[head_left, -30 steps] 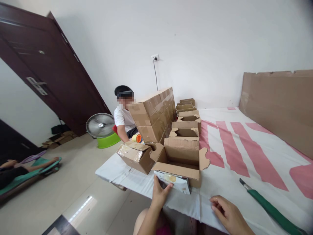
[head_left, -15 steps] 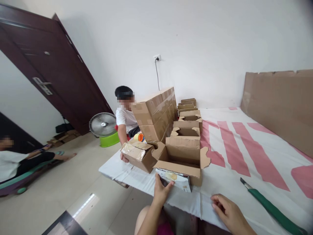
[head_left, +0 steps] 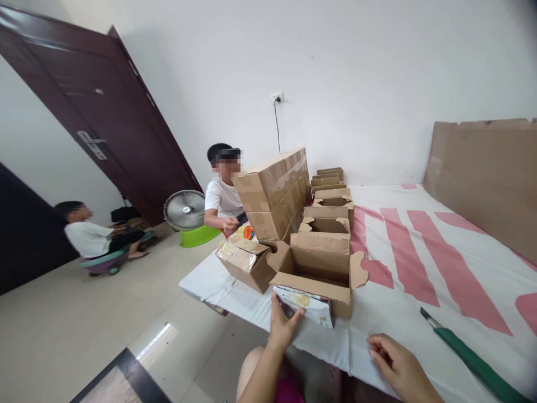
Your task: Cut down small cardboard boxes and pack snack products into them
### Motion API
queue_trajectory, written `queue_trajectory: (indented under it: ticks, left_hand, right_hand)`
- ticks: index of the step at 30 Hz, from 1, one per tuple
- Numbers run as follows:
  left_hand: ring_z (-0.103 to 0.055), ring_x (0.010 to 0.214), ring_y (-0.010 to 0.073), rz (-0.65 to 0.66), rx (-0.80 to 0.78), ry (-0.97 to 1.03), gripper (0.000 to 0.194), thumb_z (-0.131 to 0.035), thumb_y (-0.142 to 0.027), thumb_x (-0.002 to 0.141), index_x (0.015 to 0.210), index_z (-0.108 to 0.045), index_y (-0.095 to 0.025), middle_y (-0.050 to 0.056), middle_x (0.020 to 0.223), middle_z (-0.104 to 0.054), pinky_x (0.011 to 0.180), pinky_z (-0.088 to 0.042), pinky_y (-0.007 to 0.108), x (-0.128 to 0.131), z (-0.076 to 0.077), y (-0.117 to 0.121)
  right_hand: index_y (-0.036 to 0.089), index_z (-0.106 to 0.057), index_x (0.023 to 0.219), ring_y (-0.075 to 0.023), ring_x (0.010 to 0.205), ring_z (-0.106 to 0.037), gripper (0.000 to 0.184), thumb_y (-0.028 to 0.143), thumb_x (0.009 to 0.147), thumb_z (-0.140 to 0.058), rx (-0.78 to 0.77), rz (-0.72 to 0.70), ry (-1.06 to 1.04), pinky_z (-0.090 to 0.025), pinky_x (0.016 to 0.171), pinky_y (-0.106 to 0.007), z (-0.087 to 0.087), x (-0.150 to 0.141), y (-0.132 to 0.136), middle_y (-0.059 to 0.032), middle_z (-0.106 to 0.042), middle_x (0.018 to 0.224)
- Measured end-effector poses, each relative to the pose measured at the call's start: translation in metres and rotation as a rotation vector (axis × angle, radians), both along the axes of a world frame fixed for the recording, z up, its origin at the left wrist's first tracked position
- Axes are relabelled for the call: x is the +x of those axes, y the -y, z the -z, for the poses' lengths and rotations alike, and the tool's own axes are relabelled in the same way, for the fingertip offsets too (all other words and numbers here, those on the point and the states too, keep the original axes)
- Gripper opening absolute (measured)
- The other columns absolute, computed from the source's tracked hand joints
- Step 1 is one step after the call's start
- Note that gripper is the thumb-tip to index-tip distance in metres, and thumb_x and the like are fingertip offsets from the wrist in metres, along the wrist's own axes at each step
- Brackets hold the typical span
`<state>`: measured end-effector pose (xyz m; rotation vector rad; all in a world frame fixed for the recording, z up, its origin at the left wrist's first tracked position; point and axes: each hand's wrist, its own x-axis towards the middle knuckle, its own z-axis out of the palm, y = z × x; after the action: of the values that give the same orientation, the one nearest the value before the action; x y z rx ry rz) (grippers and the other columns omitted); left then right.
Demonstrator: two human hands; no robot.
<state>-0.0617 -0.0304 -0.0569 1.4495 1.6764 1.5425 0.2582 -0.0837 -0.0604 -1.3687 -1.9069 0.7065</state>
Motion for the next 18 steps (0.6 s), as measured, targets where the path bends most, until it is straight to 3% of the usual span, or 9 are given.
queue_trajectory:
  ticks: [5, 10, 18]
  left_hand:
    - [-0.039, 0.141, 0.0351, 0.019, 0.019, 0.011, 0.102, -0.079, -0.052, 0.066, 0.146, -0.026, -0.019, 0.02, 0.148, -0.043, 0.117, -0.031, 0.052, -0.001, 0.003, 0.001]
    - [-0.025, 0.149, 0.0331, 0.085, -0.002, 0.051, 0.103, -0.067, -0.06, 0.076, 0.152, -0.014, -0.017, 0.022, 0.157, -0.03, 0.122, -0.022, 0.05, -0.006, 0.01, 0.0]
    - [-0.03, 0.148, 0.0325, 0.048, 0.004, 0.072, 0.096, -0.064, -0.062, 0.078, 0.153, -0.022, -0.02, 0.017, 0.157, -0.034, 0.121, -0.026, 0.048, -0.008, 0.018, -0.003]
  right_hand:
    - [0.023, -0.066, 0.097, -0.0178, 0.075, -0.068, 0.031, 0.047, 0.091, -0.047, -0.022, -0.009, 0.011, -0.054, 0.072, -0.028, -0.001, 0.0, 0.001, -0.0042, -0.073, 0.088]
    - [0.022, -0.066, 0.098, -0.0186, 0.076, -0.067, 0.033, 0.047, 0.092, -0.045, -0.031, -0.019, 0.009, -0.053, 0.074, -0.03, -0.003, 0.0, 0.002, -0.0054, -0.072, 0.089]
    - [0.023, -0.066, 0.097, -0.0182, 0.074, -0.066, 0.031, 0.045, 0.092, -0.046, -0.021, -0.014, -0.009, -0.053, 0.072, -0.028, -0.003, -0.002, 0.002, -0.0044, -0.072, 0.086]
